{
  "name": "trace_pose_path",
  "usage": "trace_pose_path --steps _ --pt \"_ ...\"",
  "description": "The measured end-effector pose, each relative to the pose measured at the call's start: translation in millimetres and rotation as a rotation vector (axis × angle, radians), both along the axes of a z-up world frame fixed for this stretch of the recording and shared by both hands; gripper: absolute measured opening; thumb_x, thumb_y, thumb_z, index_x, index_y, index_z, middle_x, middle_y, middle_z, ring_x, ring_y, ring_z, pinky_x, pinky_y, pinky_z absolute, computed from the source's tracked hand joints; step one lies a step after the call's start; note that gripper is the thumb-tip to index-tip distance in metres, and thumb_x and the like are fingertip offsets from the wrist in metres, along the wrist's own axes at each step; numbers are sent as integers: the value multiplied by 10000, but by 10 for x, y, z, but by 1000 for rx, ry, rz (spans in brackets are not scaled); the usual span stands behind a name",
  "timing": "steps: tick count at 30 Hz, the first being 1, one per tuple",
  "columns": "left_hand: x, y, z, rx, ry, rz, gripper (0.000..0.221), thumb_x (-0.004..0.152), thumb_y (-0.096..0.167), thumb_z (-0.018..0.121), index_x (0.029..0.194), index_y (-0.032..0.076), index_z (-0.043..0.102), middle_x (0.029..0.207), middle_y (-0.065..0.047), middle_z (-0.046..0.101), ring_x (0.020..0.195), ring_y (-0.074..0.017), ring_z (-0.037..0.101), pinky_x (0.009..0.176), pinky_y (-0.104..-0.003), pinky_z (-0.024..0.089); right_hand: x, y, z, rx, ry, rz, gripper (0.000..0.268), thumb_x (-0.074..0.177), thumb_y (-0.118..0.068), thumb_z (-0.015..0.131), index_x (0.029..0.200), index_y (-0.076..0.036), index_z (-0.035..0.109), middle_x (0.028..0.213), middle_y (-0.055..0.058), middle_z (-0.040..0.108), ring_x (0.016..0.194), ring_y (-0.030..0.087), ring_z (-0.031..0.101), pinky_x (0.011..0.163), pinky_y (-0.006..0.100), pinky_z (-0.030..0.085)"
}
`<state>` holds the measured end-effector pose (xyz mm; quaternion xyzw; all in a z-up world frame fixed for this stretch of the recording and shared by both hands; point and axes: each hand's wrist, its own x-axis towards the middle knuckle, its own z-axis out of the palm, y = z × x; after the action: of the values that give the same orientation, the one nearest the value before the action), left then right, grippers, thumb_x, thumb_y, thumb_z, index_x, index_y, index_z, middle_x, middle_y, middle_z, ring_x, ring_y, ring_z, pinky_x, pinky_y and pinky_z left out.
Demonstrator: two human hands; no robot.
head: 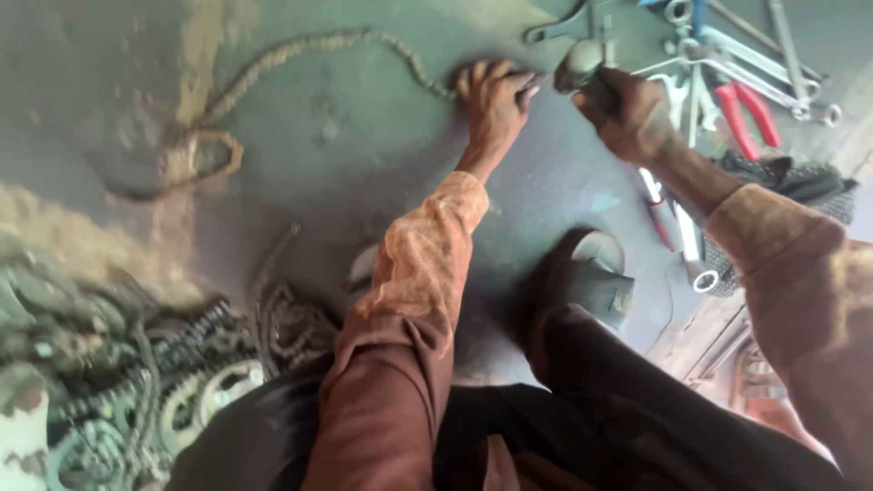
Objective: Repairing a motorcycle chain using a chain breaker tool and a hammer on a workshop floor.
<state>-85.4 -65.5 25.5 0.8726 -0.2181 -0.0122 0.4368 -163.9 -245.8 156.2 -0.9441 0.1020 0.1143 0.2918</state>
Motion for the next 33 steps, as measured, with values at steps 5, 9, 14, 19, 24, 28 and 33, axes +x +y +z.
trace_pose_path --steps 5,9,14,19,24,28,33 --pt "94 -30 -6 44 0 7 149 738 241 823 882 203 827 957 -35 689 1042 -314 554 986 -581 305 -62 -114 -128 -25 -338 119 429 1021 -306 756 1241 41 630 907 240 677 813 373 691 694 446 548" --pt "-11 -75 -109 -20 -69 22 133 815 246 828 930 182 812 1000 -36 688 1071 -314 552 1033 -582 314 -114 -76 35 -26 -107 76 323 1051 -252 717 1230 7 647 815 235 649 678 385 629 630 472 488" --pt "33 -78 -122 -22 -4 79 176 749 240 870 908 185 819 974 -27 701 1066 -304 565 1030 -584 315 51 -62 -166 -59 -156 135 299 1053 -226 743 1156 34 639 832 234 660 714 390 652 621 462 500" --pt "45 -134 -131 13 52 62 222 706 227 892 908 175 817 1032 -10 719 1092 -271 555 1058 -585 294 168 37 -176 -1 -162 113 294 1066 -198 724 1207 42 632 870 227 672 715 355 667 652 454 513" --pt "84 -164 -154 60 147 29 207 712 221 891 902 181 819 1031 -5 718 1087 -259 556 1063 -590 298 158 142 -95 24 -188 121 340 1049 -179 725 1278 49 621 886 235 674 725 364 669 652 455 517" --pt "87 -153 -138 48 124 24 188 695 206 895 856 163 807 1037 -15 696 1076 -263 550 1042 -594 312 146 181 -136 11 -173 131 338 1047 -165 729 1302 36 635 888 249 675 747 392 678 651 472 515" --pt "103 -132 -140 20 134 15 180 703 179 892 859 163 803 975 -2 676 1050 -265 549 1042 -604 311 142 235 -212 -34 -182 139 354 1060 -174 731 1296 58 607 915 248 681 776 402 690 677 473 535"
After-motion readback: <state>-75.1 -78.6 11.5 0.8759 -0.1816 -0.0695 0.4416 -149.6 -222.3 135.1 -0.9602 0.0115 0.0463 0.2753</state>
